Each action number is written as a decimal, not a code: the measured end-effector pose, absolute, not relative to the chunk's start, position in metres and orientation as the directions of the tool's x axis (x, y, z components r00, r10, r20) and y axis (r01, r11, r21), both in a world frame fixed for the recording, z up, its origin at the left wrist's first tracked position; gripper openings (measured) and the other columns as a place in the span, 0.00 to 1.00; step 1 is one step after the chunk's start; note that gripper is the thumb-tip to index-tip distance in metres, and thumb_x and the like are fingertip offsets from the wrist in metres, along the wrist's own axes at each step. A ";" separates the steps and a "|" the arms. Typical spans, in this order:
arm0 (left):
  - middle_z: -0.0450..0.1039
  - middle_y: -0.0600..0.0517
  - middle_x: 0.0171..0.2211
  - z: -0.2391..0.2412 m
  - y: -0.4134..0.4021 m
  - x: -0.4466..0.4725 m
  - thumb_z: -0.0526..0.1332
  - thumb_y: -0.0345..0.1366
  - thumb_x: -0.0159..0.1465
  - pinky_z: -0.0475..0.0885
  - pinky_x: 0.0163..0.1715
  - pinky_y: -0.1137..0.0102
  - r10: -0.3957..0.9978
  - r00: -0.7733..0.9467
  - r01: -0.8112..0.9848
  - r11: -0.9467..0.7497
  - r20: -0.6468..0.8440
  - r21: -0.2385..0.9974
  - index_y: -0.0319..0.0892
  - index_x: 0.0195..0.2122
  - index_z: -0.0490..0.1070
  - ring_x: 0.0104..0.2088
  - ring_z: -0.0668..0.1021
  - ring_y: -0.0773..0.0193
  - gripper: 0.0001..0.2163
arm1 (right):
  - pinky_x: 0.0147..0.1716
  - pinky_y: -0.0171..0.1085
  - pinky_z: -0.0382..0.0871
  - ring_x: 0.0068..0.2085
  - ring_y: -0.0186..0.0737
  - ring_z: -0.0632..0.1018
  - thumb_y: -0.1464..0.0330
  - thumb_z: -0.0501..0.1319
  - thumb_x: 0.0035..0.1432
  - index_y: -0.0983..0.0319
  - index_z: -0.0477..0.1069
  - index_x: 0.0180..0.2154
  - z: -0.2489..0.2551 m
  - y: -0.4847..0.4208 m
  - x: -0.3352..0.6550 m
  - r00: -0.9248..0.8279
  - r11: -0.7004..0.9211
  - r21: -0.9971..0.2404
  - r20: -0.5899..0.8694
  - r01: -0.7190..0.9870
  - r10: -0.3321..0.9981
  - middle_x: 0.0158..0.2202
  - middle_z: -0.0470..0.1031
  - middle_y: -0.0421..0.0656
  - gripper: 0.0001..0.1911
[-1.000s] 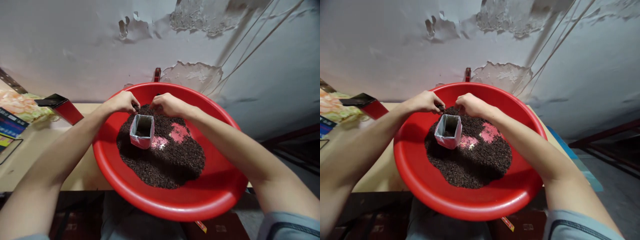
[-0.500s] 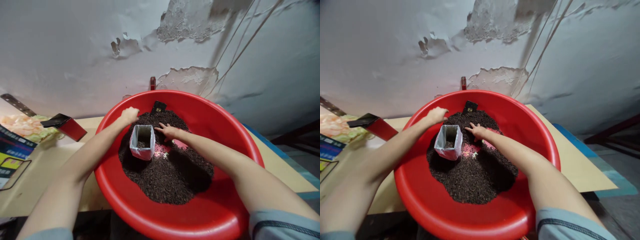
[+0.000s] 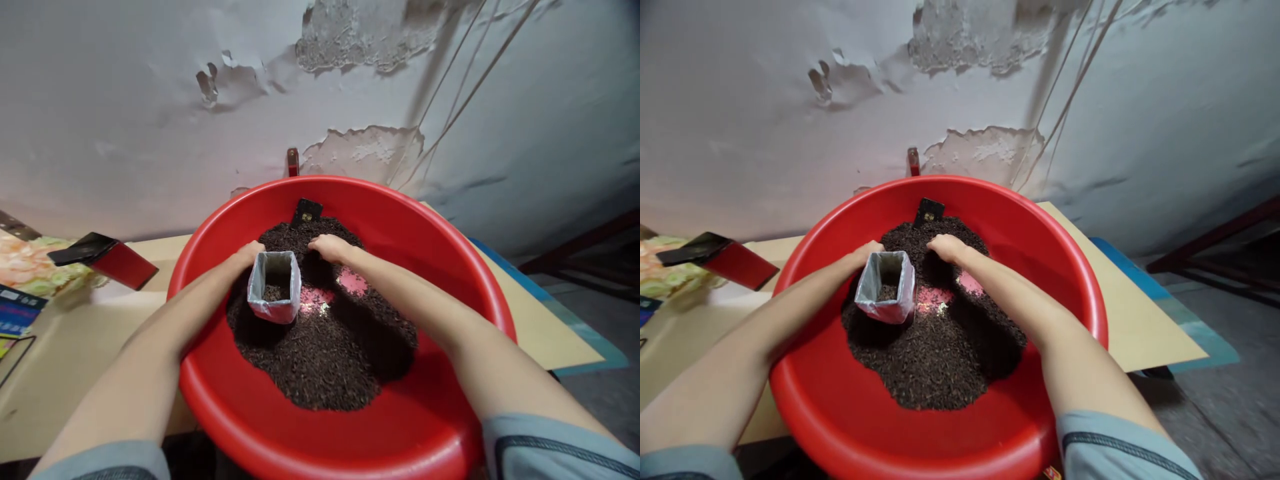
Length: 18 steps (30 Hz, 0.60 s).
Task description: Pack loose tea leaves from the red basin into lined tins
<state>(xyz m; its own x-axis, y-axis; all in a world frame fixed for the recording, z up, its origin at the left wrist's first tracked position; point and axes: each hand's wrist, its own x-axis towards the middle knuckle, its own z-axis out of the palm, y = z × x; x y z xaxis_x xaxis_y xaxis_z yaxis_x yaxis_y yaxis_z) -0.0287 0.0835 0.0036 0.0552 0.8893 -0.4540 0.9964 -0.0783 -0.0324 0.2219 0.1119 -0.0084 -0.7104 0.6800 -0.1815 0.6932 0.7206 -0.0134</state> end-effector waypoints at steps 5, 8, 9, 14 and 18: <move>0.82 0.50 0.33 0.063 0.073 -0.033 0.66 0.29 0.57 0.74 0.39 0.76 0.892 0.136 0.990 -0.107 -0.431 0.090 0.38 0.47 0.82 0.34 0.81 0.64 0.16 | 0.54 0.39 0.73 0.52 0.46 0.81 0.74 0.70 0.57 0.60 0.77 0.56 0.048 0.111 0.217 -0.720 0.712 -0.118 -0.043 0.692 0.693 0.50 0.82 0.46 0.23; 0.80 0.51 0.29 0.107 0.050 -0.035 0.69 0.31 0.55 0.74 0.36 0.74 0.913 0.216 0.948 -0.111 -0.347 0.299 0.38 0.47 0.82 0.31 0.81 0.64 0.16 | 0.51 0.39 0.74 0.47 0.43 0.82 0.73 0.74 0.51 0.58 0.80 0.52 0.085 0.092 0.209 -0.751 0.735 -0.315 0.095 0.600 0.654 0.46 0.83 0.42 0.24; 0.80 0.51 0.30 0.120 0.040 -0.034 0.70 0.33 0.55 0.74 0.36 0.73 0.915 0.233 0.930 -0.111 -0.330 0.350 0.38 0.46 0.83 0.32 0.81 0.63 0.17 | 0.50 0.39 0.74 0.46 0.43 0.82 0.72 0.75 0.49 0.58 0.81 0.51 0.096 0.083 0.206 -0.761 0.743 -0.368 0.129 0.559 0.636 0.45 0.83 0.42 0.24; 0.83 0.50 0.37 0.156 -0.011 -0.017 0.70 0.36 0.57 0.76 0.38 0.71 0.900 0.239 0.893 -0.056 -0.364 0.447 0.42 0.49 0.82 0.36 0.82 0.61 0.17 | 0.46 0.37 0.74 0.43 0.41 0.83 0.69 0.75 0.50 0.60 0.82 0.48 0.124 0.036 0.187 -0.799 0.761 -0.445 0.150 0.472 0.583 0.43 0.84 0.43 0.21; 0.80 0.46 0.53 0.159 -0.029 -0.015 0.70 0.38 0.60 0.77 0.35 0.72 0.918 0.137 0.915 0.026 -0.371 0.402 0.42 0.58 0.77 0.41 0.83 0.58 0.24 | 0.47 0.37 0.74 0.45 0.42 0.83 0.68 0.73 0.54 0.59 0.82 0.48 0.129 0.023 0.186 -0.801 0.742 -0.474 0.116 0.474 0.587 0.44 0.84 0.43 0.17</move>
